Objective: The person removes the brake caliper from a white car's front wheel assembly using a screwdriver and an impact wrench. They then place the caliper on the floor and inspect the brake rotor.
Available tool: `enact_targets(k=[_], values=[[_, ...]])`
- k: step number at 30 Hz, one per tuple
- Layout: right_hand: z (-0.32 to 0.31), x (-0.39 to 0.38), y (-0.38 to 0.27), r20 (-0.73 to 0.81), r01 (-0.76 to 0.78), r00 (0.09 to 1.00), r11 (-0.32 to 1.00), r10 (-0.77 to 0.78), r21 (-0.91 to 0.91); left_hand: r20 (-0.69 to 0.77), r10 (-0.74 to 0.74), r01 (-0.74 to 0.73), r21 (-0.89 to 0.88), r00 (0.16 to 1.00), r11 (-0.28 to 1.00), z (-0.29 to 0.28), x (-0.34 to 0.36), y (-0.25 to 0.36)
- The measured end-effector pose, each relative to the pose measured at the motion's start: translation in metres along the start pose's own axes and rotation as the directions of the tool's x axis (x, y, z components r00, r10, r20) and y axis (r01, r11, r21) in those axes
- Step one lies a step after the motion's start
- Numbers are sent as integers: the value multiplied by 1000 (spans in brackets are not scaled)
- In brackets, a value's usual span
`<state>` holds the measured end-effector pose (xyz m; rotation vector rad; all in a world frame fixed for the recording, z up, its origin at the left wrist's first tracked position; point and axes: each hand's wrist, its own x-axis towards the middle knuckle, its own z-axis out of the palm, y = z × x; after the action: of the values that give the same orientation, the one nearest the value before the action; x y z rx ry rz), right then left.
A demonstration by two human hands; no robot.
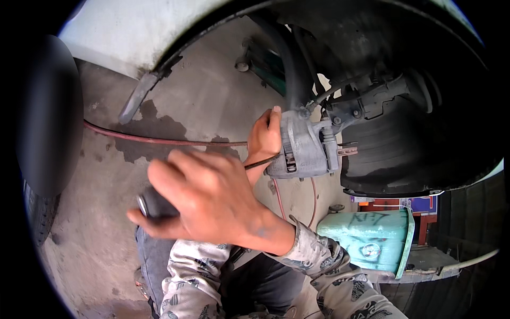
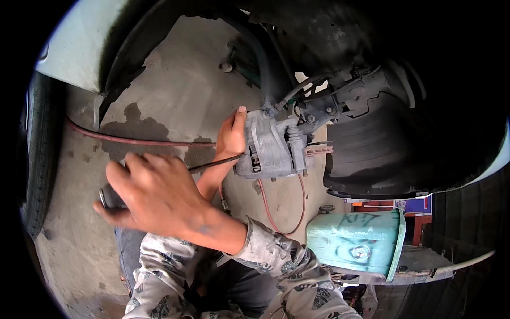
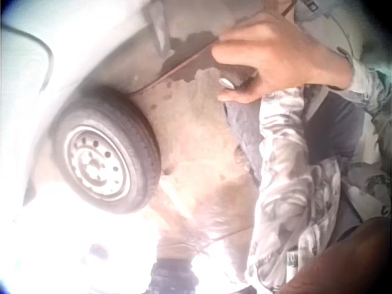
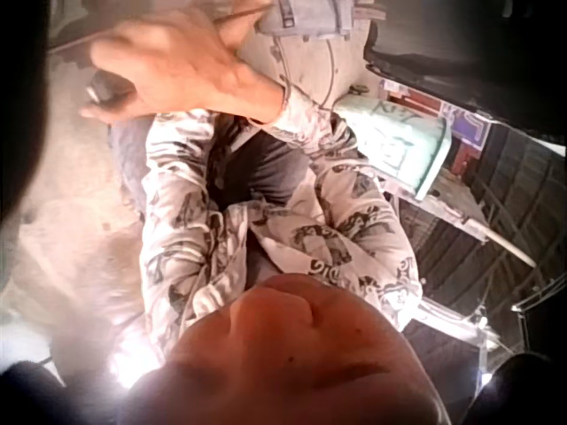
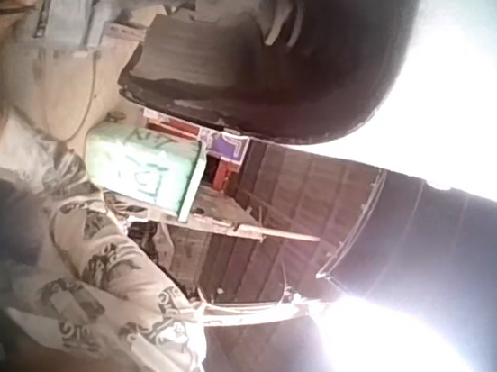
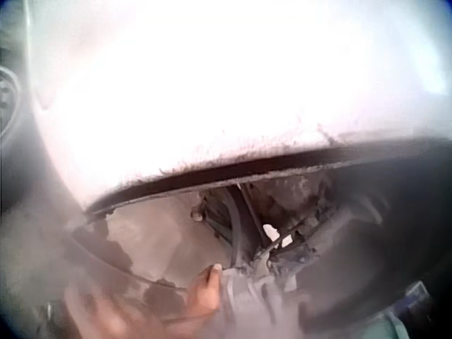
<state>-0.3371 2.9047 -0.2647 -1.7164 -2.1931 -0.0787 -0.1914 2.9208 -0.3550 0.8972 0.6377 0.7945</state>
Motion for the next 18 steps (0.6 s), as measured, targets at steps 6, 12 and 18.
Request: enact_targets(k=[6, 12, 18], values=[[-12, -42, 3, 135, 91, 987, 996, -92, 9, -25, -2, 2, 22, 1000, 1000, -7, -9, -7], [-3, -67, -3, 173, 221, 958, 972, -231, 76, 69, -65, 61, 58, 996, 996, -14, -11, -2], [-16, -94, 1, 365, 321, 870, 943, -331, 89, 117, -25, 15, 92, 993, 996, -16, -11, -4]])
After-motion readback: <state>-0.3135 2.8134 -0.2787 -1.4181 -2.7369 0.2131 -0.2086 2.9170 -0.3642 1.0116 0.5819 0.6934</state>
